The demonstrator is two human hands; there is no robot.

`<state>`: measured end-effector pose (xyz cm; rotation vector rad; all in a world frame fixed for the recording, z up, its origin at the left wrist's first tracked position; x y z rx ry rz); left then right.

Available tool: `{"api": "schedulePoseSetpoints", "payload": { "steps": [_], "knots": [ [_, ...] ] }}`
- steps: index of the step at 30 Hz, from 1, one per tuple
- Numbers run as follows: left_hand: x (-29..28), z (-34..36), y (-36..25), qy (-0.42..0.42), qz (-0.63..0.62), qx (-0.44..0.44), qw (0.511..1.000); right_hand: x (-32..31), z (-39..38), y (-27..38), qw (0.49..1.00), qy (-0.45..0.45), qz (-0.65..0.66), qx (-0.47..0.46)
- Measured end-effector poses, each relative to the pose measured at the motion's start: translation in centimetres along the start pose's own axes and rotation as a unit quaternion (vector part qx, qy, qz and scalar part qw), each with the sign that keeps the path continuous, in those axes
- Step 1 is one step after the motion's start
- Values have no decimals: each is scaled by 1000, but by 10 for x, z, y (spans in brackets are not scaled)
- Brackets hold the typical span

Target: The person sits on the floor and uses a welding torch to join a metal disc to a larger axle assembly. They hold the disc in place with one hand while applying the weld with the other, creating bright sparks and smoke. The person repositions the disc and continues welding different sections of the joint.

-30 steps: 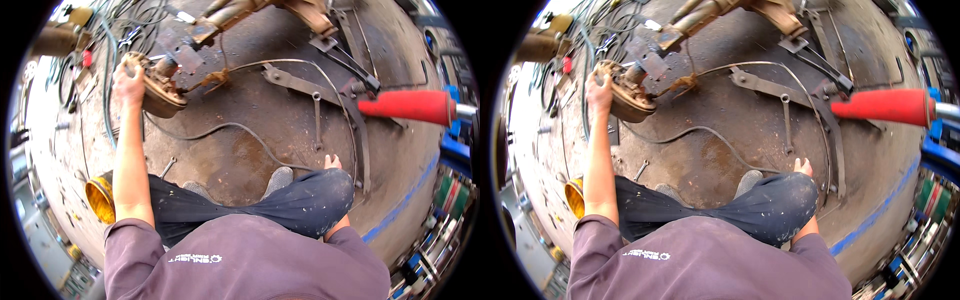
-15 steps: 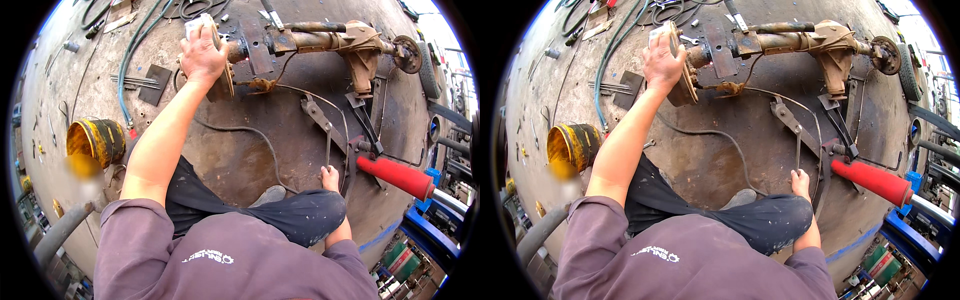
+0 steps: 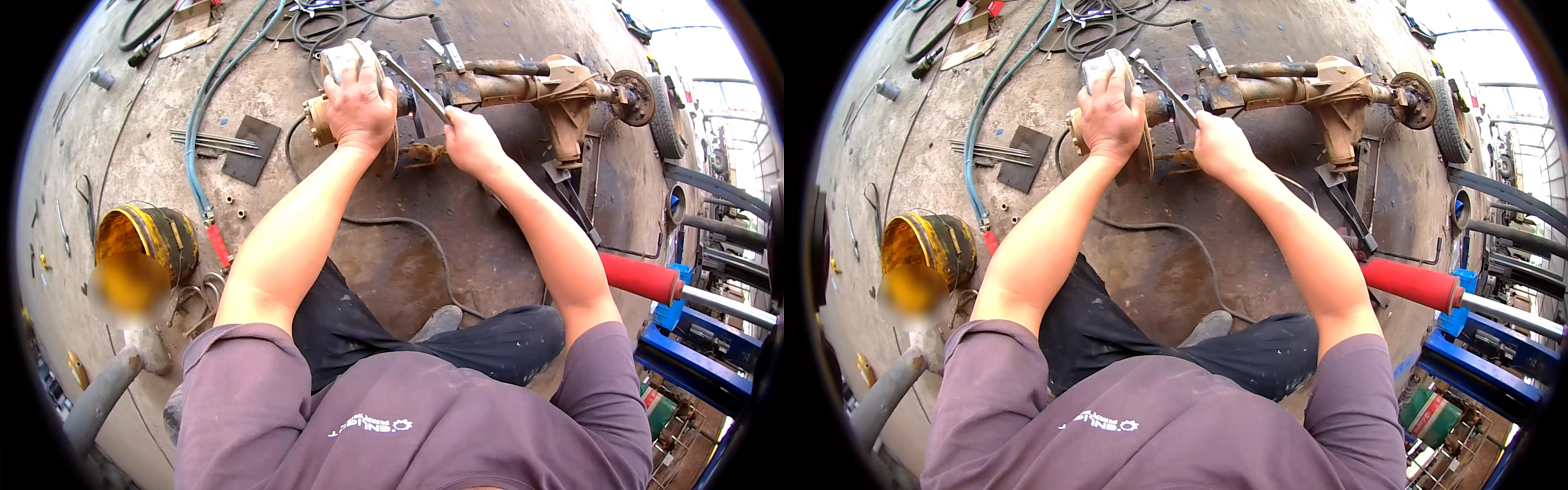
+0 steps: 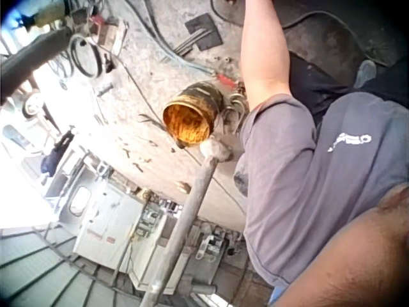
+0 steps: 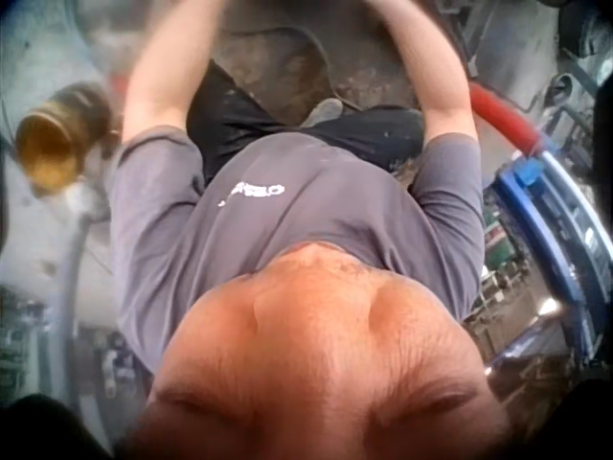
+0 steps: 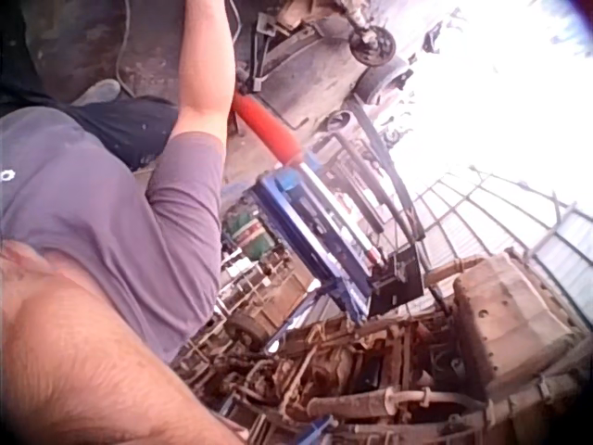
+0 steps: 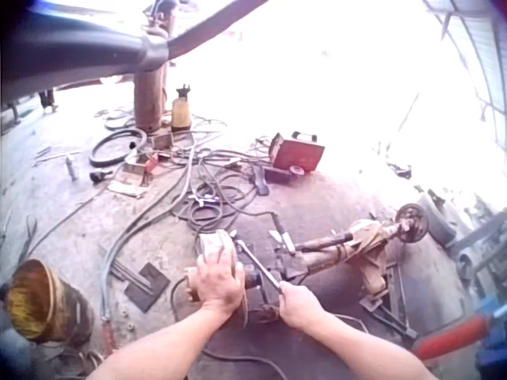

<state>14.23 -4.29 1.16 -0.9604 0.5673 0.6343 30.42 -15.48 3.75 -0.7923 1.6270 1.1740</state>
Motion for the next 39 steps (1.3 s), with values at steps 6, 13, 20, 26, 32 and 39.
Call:
{"api": "schedulePoseSetpoints", "payload": {
  "steps": [6,13,20,26,32,39],
  "knots": [
    [-2,-1,0,5,-8,-1,1000,34,45,11,984,99,-144,22],
    [-3,-1,1,7,-1,0,1000,24,71,34,969,152,-197,-1],
    [-1,2,-1,-19,-15,15,1000,23,89,29,976,169,-134,25],
    [0,-1,-6,8,-11,4,1000,20,100,26,972,162,-168,-25],
    [1,2,-1,14,-16,12,1000,21,95,30,973,117,-188,-61],
    [-3,3,2,-11,-5,19,1000,34,55,19,997,4,-78,16]
  ]
}}
Point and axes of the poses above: each hand's wrist, its own z-axis towards the middle knuckle, its own x-axis out of the palm, y = z × x, the point moved 6 cm from there along z, towards the middle knuckle, and after that the axes turned 5 degrees about -y, right-handed, at the moved point
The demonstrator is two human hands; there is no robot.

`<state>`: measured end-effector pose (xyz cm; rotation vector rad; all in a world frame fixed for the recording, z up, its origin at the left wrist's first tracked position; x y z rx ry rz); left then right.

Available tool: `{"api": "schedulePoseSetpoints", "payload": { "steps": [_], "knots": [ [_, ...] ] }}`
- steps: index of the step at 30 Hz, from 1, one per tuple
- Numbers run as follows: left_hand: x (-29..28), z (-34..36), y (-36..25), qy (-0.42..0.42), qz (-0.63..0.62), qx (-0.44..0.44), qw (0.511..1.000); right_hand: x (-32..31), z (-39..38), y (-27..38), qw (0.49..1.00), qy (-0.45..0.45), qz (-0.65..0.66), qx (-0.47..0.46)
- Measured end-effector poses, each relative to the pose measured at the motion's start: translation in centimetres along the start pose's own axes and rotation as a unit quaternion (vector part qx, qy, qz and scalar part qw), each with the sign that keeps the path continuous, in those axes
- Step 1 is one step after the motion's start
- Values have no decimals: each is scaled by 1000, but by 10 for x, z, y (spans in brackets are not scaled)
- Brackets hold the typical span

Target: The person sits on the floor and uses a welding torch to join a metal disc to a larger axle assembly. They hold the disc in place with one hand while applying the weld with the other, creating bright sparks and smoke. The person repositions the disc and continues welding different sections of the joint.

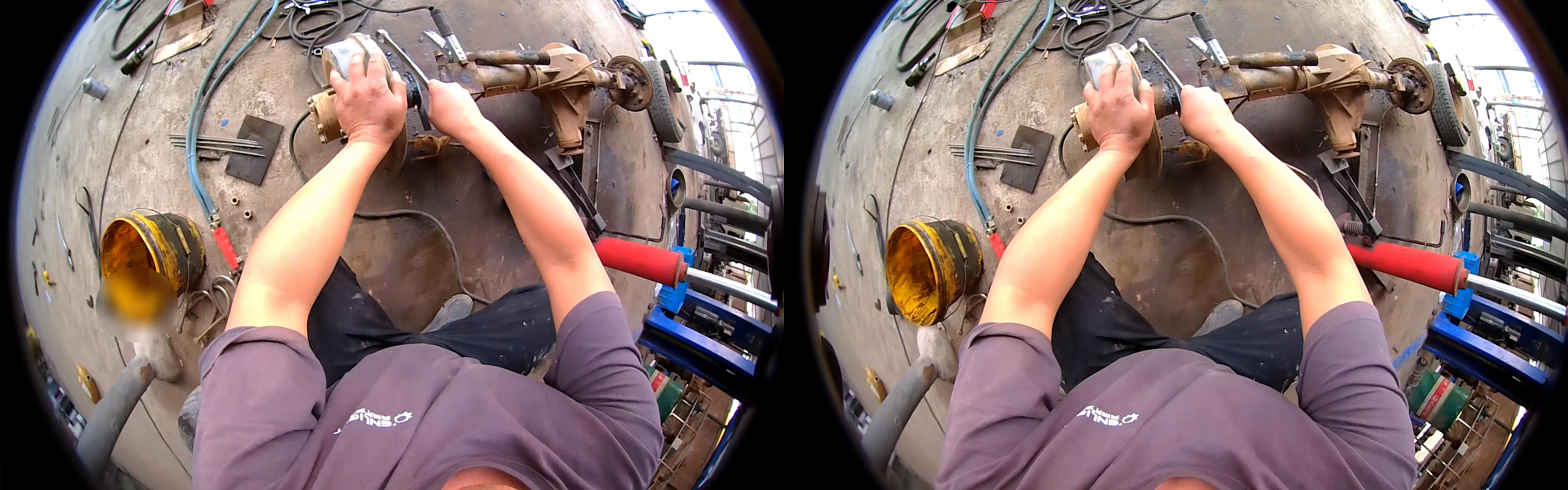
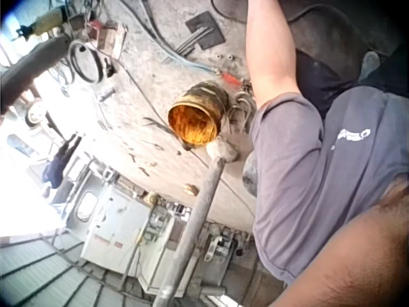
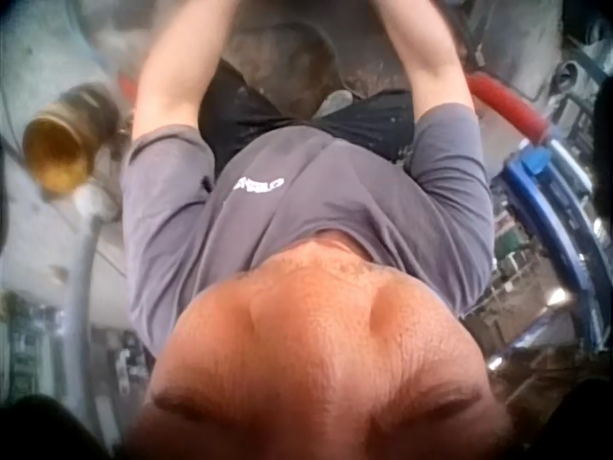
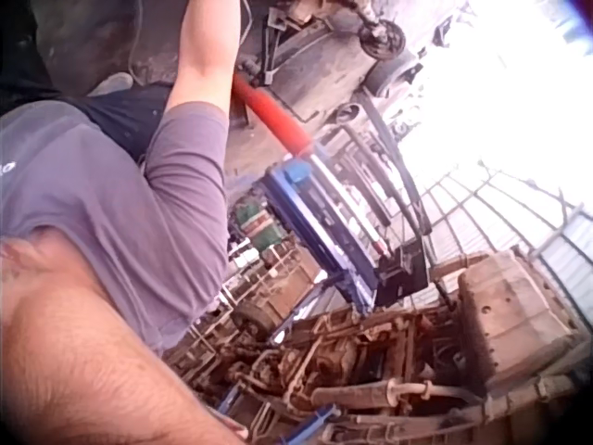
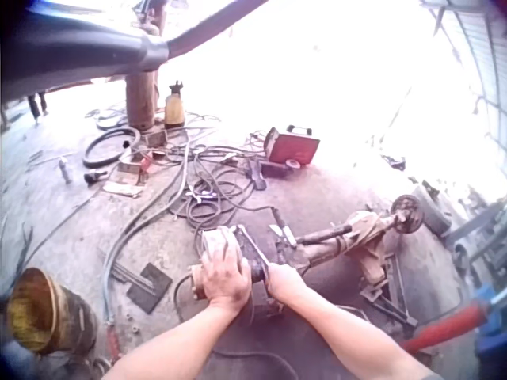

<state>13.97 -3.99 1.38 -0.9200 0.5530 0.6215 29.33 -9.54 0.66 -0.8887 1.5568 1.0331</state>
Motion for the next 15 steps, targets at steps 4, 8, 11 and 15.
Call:
{"api": "schedulePoseSetpoints", "payload": {
  "steps": [4,8,11,15],
  "knots": [
    [-1,-3,-3,3,-7,-16,1000,22,-2,-13,999,26,-24,-27],
    [3,-1,0,-6,-2,-8,1000,22,-18,-9,1000,-6,3,5],
    [4,0,-3,5,-1,-15,1000,35,-14,-15,999,28,-29,-11],
    [5,0,0,2,7,-17,1000,31,-23,-17,999,-39,19,26]
  ]
}}
Point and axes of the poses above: each hand's wrist, its own z-axis towards the middle knuckle, its own x-axis out of the palm, y = z × x, the point moved 6 cm from there along z, towards the middle knuckle, and after that the axes turned 5 degrees about -y, right-handed, at the moved point
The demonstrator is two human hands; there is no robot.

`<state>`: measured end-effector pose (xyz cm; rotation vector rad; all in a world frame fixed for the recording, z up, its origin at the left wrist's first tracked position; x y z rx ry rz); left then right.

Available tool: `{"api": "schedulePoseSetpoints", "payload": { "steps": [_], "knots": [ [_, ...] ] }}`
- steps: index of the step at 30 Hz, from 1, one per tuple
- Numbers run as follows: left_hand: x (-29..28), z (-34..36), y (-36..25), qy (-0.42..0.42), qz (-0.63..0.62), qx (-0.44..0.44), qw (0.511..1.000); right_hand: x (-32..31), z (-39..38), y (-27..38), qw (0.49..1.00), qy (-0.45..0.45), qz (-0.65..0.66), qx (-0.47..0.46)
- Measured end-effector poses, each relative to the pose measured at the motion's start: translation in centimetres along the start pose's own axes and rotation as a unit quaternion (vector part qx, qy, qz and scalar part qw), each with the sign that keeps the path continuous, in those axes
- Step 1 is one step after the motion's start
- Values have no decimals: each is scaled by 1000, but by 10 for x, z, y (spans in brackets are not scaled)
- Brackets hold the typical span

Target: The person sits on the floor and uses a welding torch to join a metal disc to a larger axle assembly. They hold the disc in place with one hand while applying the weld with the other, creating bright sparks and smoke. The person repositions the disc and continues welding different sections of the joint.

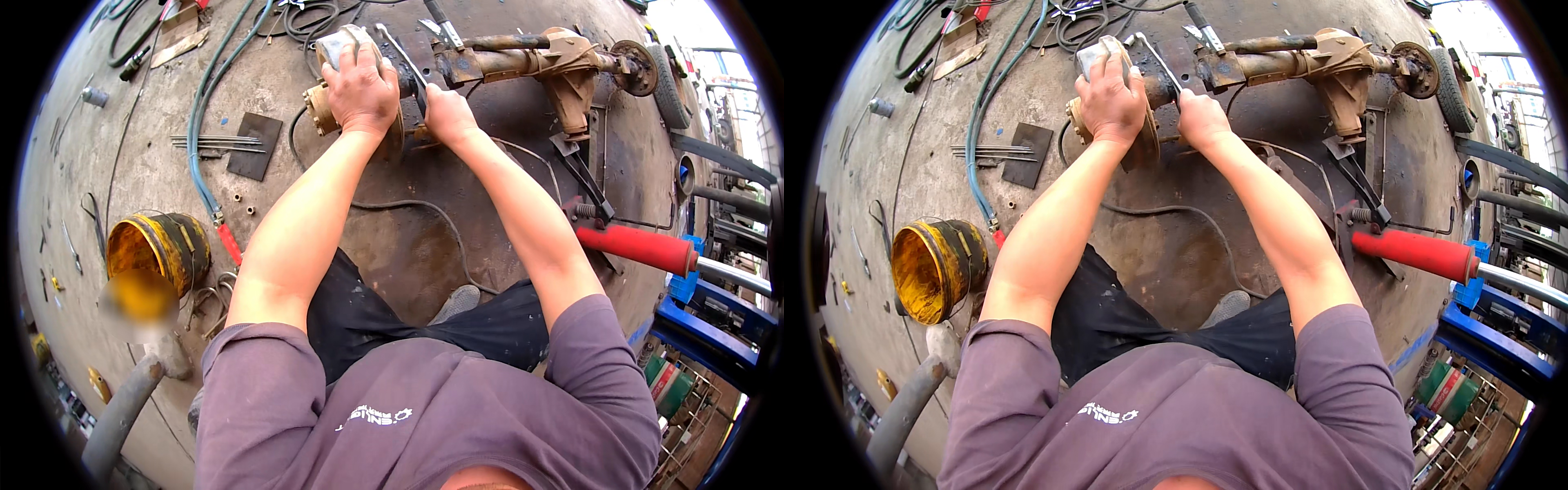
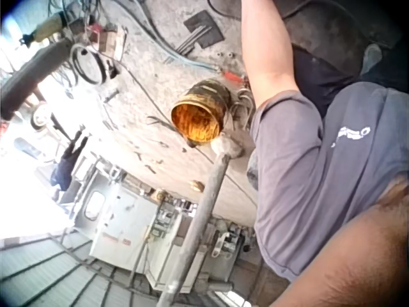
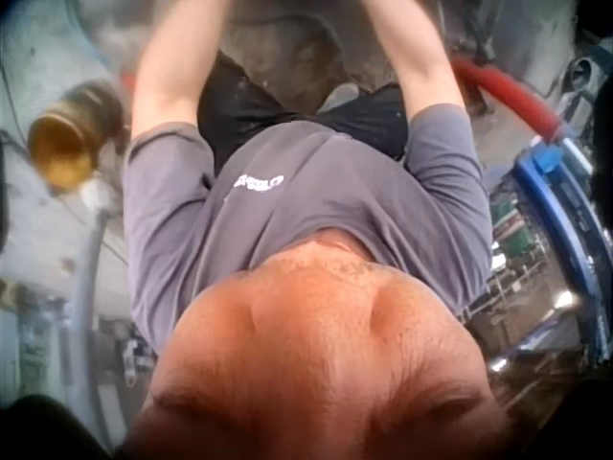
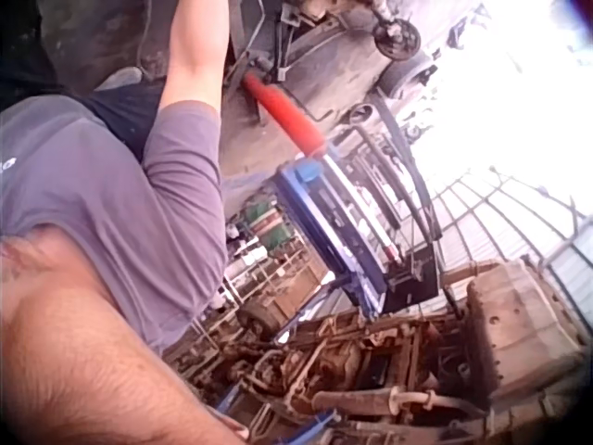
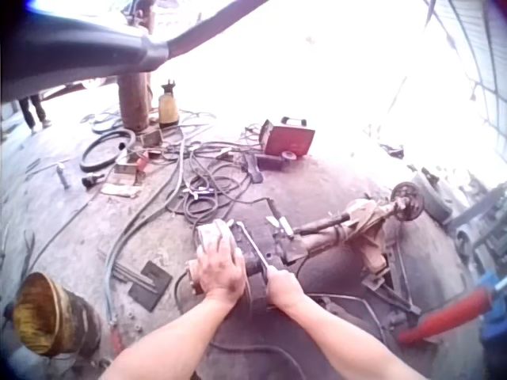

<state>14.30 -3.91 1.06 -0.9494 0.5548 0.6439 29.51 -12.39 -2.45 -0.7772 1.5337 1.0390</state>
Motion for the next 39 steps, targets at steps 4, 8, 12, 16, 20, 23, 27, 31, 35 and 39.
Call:
{"api": "schedulePoseSetpoints", "payload": {
  "steps": [4,8,12,16,20,23,27,31,35,39],
  "knots": [
    [0,-2,2,-6,-3,5,1000,3,4,3,999,37,-18,-26],
    [-1,-5,3,5,-6,-7,1000,5,-9,-5,999,46,1,9],
    [0,-1,0,-11,-9,6,1000,4,-3,3,1000,24,-9,-14],
    [0,-3,-2,7,-18,-8,1000,16,-7,-5,1000,6,-4,-5],
    [0,2,2,-6,-5,5,1000,17,-13,3,995,-83,28,-54],
    [1,-3,0,1,-4,0,1000,36,-28,-14,995,-86,22,-35],
    [1,0,1,-5,-2,7,1000,45,-41,-15,986,-146,35,-71],
    [1,1,-1,12,-13,-9,1000,64,-66,-25,986,-149,29,-63],
    [0,1,3,2,-6,-3,1000,62,-76,-20,968,-231,80,-58],
    [1,1,1,11,-4,-12,1000,85,-73,-33,984,-166,38,-51]
  ]
}}
Point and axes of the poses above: each hand's wrist, its own z-axis towards the middle knuckle, its own x-axis out of the palm, y = z × x, the point moved 6 cm from there along z, towards the middle knuckle, and after that the axes turned 5 degrees about -y, right-handed, at the moved point
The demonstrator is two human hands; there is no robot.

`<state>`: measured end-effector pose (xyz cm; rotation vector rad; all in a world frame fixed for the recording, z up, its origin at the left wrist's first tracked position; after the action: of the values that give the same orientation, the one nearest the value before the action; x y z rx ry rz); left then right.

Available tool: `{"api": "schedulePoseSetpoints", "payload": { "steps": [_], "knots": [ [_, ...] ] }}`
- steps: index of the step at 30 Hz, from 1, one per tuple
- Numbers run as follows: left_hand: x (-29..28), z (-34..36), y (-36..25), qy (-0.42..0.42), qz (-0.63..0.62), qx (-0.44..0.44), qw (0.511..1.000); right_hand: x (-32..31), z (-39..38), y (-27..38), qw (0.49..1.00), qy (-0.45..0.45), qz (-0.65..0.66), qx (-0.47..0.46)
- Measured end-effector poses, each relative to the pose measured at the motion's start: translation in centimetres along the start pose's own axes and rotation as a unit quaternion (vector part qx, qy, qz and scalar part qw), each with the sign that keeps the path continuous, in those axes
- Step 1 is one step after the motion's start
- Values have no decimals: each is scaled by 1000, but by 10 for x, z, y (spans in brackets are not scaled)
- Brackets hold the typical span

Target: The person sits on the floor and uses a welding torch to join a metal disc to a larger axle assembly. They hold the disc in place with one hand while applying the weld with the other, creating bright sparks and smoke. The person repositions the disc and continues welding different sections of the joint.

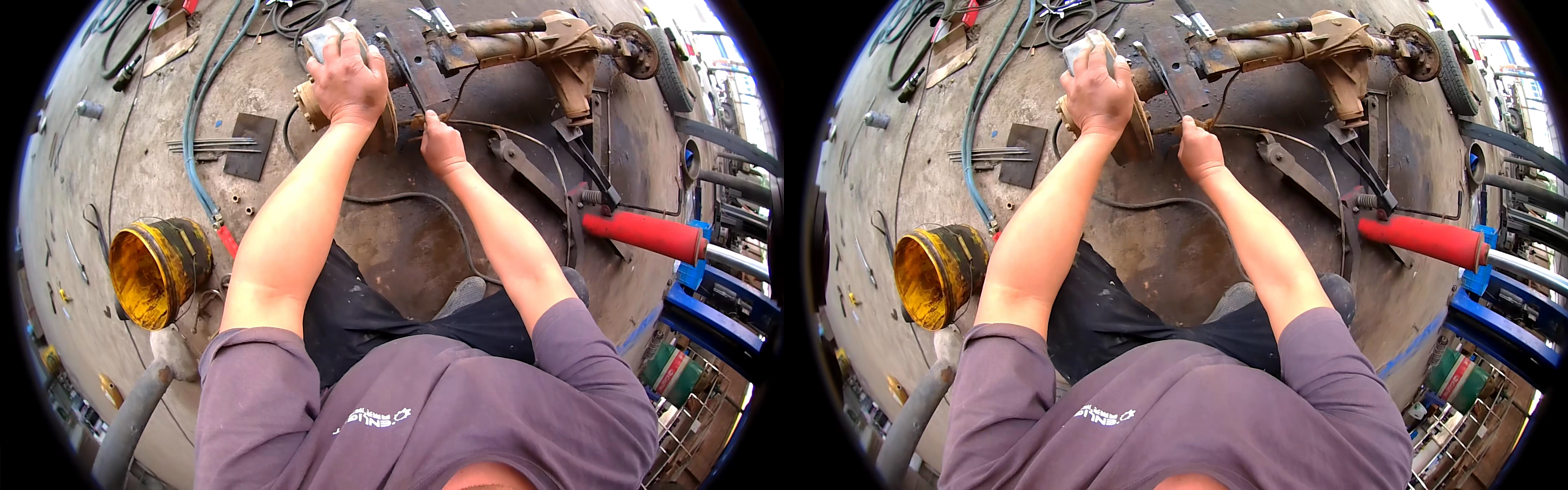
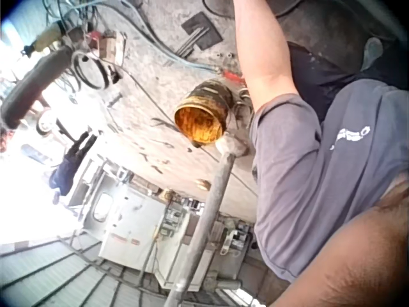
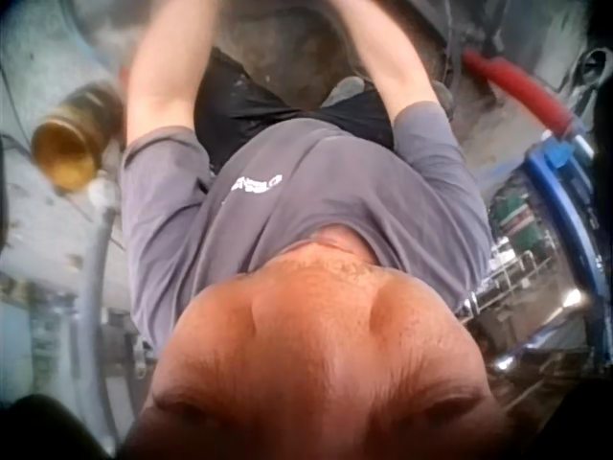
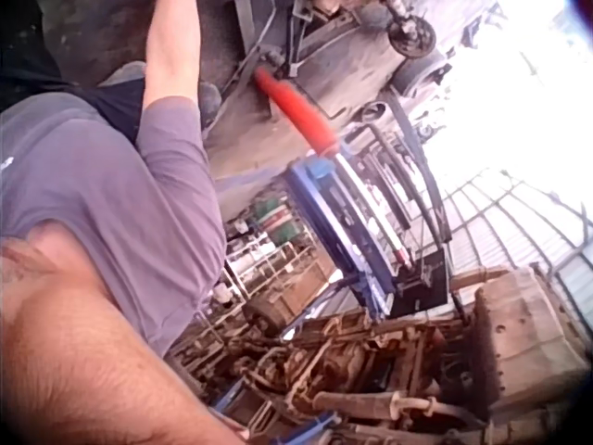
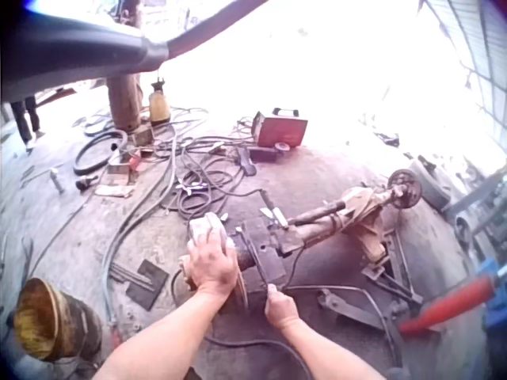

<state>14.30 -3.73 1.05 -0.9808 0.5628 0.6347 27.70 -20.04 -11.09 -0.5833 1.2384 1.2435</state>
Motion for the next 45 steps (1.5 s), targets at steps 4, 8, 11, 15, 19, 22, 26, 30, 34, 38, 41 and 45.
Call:
{"api": "schedulePoseSetpoints", "payload": {
  "steps": [4,8,11,15,19,22,26,30,34,38,41,45],
  "knots": [
    [2,-1,-1,-16,-2,14,1000,-15,-10,-2,993,-117,26,7],
    [2,0,5,-11,6,3,1000,-28,10,-2,1000,-20,6,19],
    [-2,0,2,-8,5,2,1000,-78,23,17,993,-97,65,-35],
    [6,-2,-5,-19,3,17,1000,-76,41,16,996,71,-48,-27],
    [-1,0,3,-65,0,35,997,-101,99,62,976,182,-113,-30],
    [-2,2,9,-66,-6,22,998,-113,133,86,976,167,-119,-66],
    [3,-1,0,-65,-23,22,997,-85,166,73,918,314,-220,-102],
    [3,1,3,-34,-22,13,999,-102,200,104,943,211,-206,-156],
    [1,1,1,-37,-27,17,999,-79,174,62,921,346,-166,-61],
    [2,1,7,-21,-3,18,1000,-117,151,5,975,211,24,73],
    [3,0,-4,-1,23,29,999,-133,91,-30,991,-16,68,118],
    [2,0,-10,28,35,17,999,-65,51,-52,982,54,68,169]
  ]
}}
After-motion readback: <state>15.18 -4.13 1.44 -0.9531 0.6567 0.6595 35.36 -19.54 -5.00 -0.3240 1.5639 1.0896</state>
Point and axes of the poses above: each hand's wrist, its own z-axis towards the middle knuckle, its own x-axis out of the palm, y = z × x, the point moved 6 cm from there along z, towards the middle knuckle, and after that the axes turned 5 degrees about -y, right-handed, at the moved point
